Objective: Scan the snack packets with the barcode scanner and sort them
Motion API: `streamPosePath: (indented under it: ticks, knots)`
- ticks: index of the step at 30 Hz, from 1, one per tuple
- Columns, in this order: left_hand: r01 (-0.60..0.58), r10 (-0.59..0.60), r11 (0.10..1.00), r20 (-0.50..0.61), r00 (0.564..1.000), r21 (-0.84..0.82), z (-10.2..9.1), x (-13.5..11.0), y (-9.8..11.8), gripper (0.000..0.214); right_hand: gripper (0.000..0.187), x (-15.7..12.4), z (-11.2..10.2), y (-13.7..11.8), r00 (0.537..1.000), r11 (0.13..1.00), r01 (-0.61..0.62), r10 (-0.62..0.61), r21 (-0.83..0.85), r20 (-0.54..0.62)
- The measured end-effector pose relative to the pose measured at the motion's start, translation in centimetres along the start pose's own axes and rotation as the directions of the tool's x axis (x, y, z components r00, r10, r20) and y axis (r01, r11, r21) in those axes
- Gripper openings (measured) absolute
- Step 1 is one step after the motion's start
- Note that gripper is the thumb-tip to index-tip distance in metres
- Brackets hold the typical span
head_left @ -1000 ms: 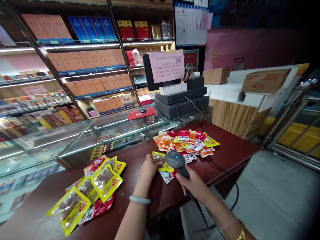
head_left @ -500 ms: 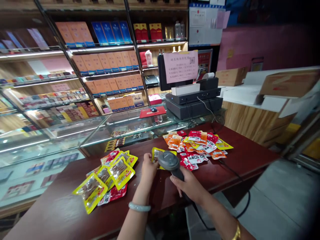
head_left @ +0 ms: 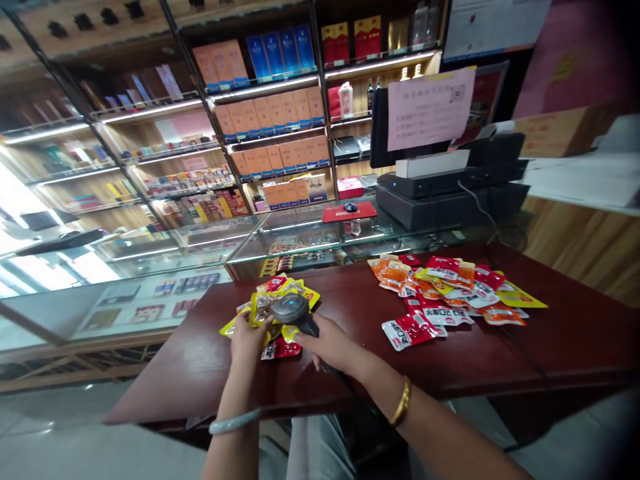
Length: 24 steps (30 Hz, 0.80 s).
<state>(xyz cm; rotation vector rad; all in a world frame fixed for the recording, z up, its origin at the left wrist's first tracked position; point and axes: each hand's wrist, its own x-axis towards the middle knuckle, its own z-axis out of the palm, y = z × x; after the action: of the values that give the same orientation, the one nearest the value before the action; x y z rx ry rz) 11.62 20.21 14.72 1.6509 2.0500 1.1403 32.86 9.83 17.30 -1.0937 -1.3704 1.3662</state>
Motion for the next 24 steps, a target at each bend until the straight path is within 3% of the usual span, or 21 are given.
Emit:
streamPosePath:
  ticks: [3, 5, 6, 7, 9, 11, 14, 16, 18, 20, 24]
  knots:
    - [-0.112, 0.119, 0.964, -0.017, 0.993, 0.243, 0.5, -1.8, 1.2, 0.064, 0.027, -0.1, -0.5, 0.9, 0.998, 1.000, -0.018, 0.018, -0.011, -0.057]
    - [-0.249, 0.268, 0.928, -0.031, 0.963, 0.276, 2.0, -3.6, 2.9, 0.059, 0.028, -1.5, -1.7, 1.6, 0.995, 0.999, -0.024, 0.021, -0.030, -0.099]
    - [-0.352, 0.360, 0.903, 0.013, 0.933, 0.247, 3.0, -4.5, 4.0, 0.055, 0.028, -2.6, -2.4, 1.8, 0.991, 0.999, -0.022, 0.017, -0.036, -0.134]
    - [-0.464, 0.455, 0.864, 0.092, 0.886, 0.193, 4.2, -5.5, 5.2, 0.050, 0.026, -3.8, -3.3, 2.1, 0.984, 0.999, -0.015, 0.009, -0.035, -0.178]
    - [-0.635, 0.599, 0.772, 0.288, 0.747, 0.042, 6.9, -7.5, 7.9, 0.037, 0.023, -6.6, -5.1, 2.4, 0.967, 1.000, -0.016, 0.010, -0.021, -0.254]
    - [-0.688, 0.636, 0.723, 0.453, 0.625, -0.067, 9.7, -9.8, 11.1, 0.023, 0.020, -9.4, -7.1, 2.7, 0.943, 0.999, -0.017, 0.001, -0.047, -0.334]
    - [-0.698, 0.602, 0.708, 0.609, 0.517, -0.107, 13.0, -13.5, 15.5, 0.017, 0.026, -12.9, -9.9, 3.3, 0.891, 0.995, -0.030, -0.016, -0.094, -0.454]
    - [-0.725, 0.592, 0.682, 0.654, 0.471, -0.095, 14.4, -15.7, 17.5, 0.018, 0.031, -14.6, -11.5, 3.8, 0.851, 0.992, -0.038, -0.032, -0.123, -0.524]
    - [-0.752, 0.588, 0.656, 0.667, 0.458, -0.062, 15.3, -17.1, 18.6, 0.018, 0.036, -15.9, -12.6, 4.3, 0.822, 0.990, -0.053, -0.031, -0.129, -0.569]
    - [-0.743, 0.552, 0.669, 0.678, 0.486, -0.011, 15.7, -17.5, 18.8, 0.021, 0.040, -16.7, -13.3, 4.7, 0.804, 0.990, -0.076, -0.011, -0.120, -0.595]
    - [-0.546, 0.373, 0.837, 0.686, 0.625, 0.042, 15.4, -16.1, 17.6, 0.043, 0.040, -17.3, -13.9, 4.9, 0.801, 0.990, -0.094, 0.012, -0.106, -0.598]
